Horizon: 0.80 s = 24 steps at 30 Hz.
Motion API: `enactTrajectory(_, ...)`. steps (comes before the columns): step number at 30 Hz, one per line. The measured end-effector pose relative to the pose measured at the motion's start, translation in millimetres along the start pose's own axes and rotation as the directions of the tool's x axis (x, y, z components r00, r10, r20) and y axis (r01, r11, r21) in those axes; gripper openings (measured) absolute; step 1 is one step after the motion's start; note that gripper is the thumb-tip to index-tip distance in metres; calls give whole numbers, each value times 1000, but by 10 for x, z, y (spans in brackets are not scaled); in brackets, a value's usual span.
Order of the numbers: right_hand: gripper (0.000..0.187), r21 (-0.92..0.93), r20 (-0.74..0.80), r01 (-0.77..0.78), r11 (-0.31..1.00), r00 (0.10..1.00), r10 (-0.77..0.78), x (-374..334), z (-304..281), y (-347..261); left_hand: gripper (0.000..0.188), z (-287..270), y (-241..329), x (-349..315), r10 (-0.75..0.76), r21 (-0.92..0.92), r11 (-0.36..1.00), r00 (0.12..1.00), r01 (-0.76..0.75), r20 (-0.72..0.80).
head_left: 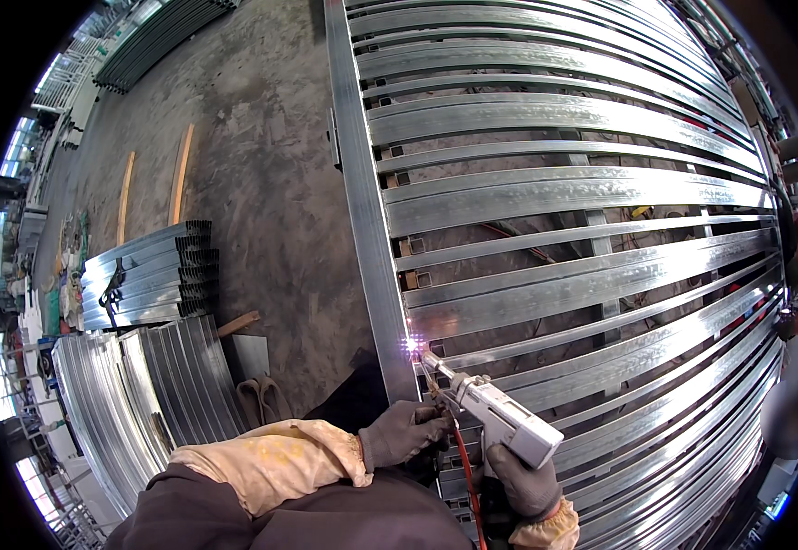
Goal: The person uses a handheld welding gun to join metal bars on a large metal frame structure. They systematically move the welding tool along the seams where the bars intersect, creating bright sparks and fusing the metal components together.
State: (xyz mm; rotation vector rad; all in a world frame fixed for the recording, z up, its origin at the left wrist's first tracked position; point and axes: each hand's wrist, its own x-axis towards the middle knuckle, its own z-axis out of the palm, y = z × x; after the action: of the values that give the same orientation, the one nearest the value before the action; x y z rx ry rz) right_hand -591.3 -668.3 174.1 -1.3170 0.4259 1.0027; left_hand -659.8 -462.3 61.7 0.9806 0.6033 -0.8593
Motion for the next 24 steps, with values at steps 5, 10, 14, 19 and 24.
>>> enactTrajectory(5, 35, -22, 0, -10, 1000, 1000, 10, -11, -14, 13, 19, -23, -53, 19, 14, -20, 1000, 999, -14, 34)
enactTrajectory(10, 35, -28, 17, -31, 999, 999, 31, -14, -28, 11, 18, -11, -31, 6, 16, -68, 998, 999, -13, 33)
enactTrajectory(14, 39, -48, -3, -23, 999, 1000, 23, -22, -41, 34, 17, -18, -127, 46, 56, -73, 996, 998, -53, 37)
enactTrajectory(19, 46, 39, 0, 0, 999, 1000, 0, -106, -49, -24, 19, 84, 163, -65, 26, -106, 994, 995, -16, 97)
enactTrajectory(24, 49, 5, -34, 127, 992, 991, -127, 120, -106, -95, 23, 81, 332, 49, 301, 1, 954, 954, -301, 21)
